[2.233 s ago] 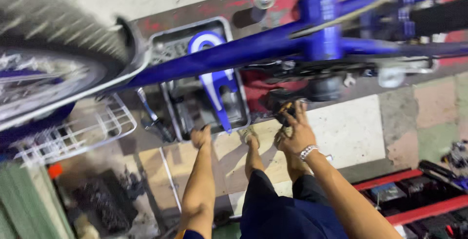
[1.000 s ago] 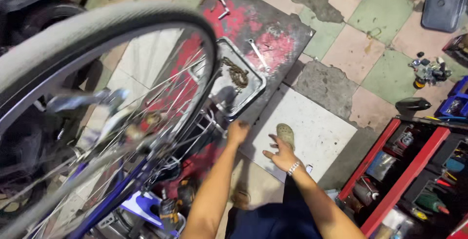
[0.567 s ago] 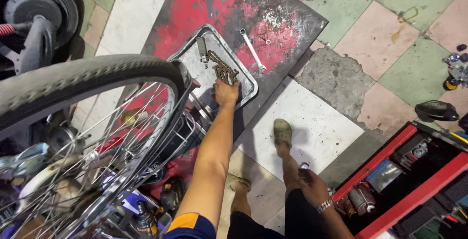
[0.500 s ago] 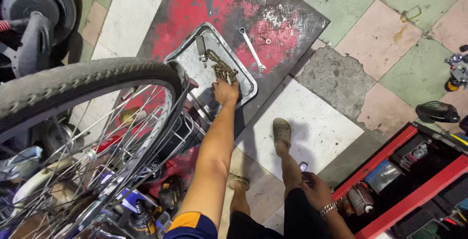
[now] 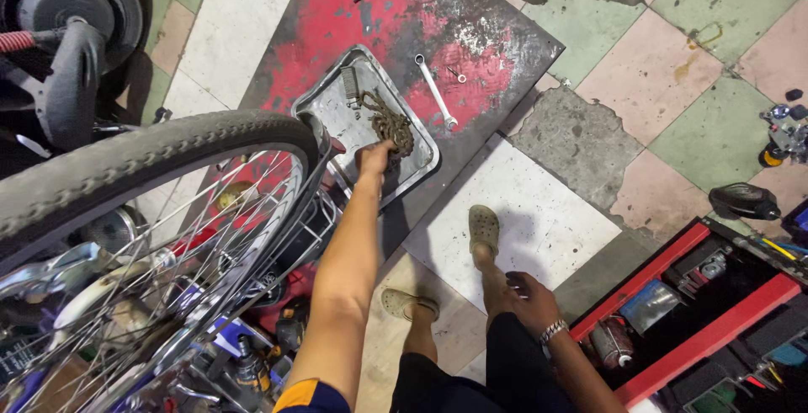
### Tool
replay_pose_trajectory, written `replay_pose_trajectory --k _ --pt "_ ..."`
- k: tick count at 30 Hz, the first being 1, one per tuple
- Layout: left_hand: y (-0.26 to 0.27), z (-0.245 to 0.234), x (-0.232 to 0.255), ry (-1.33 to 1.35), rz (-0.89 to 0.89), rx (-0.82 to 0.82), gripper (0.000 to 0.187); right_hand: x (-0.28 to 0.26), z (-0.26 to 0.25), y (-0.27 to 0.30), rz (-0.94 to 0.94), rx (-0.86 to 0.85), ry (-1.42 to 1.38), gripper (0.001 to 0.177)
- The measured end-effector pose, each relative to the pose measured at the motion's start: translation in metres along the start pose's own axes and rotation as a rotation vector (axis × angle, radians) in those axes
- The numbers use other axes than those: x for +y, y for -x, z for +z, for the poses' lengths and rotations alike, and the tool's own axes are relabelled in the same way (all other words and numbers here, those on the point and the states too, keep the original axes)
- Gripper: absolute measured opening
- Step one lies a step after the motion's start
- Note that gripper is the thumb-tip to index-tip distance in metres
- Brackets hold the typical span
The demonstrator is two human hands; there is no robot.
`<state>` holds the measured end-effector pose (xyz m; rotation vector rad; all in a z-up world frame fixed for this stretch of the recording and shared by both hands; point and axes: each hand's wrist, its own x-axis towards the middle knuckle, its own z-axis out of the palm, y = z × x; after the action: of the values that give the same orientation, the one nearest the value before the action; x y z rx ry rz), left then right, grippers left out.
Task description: The person repairs a bicycle chain using a cordless drill, pliers, and a wrench. They remove the old chain, install a new one, and adjust the rear wheel and chain tension.
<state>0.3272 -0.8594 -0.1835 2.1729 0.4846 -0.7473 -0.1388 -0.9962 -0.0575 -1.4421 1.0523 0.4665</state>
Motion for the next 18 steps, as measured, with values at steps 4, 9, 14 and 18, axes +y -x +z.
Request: replay_pose_trajectory --k 4,9,14,18 --pt "0.024 -0.029 0.018 0.521 -0.158 -0.219 0.013 -0.016 0.006 -0.009 -0.139 -0.03 -0.087 0.04" --pt "0.083 -0.065 0.019 0.668 -0.226 -0.438 0.014 -0.085 0.021 -0.027 -0.009 -0.207 -0.399 0.036" --pt "0.19 -0.098 0.008 0.902 -0.197 -0.556 0.011 -0.155 0.056 -0.064 0.122 -0.374 -0.822 0.07" --pt "0.273 -0.12 0.002 0.823 -0.176 -0.513 0.015 -0.178 0.079 -0.072 0.313 -0.369 -1.285 0.069"
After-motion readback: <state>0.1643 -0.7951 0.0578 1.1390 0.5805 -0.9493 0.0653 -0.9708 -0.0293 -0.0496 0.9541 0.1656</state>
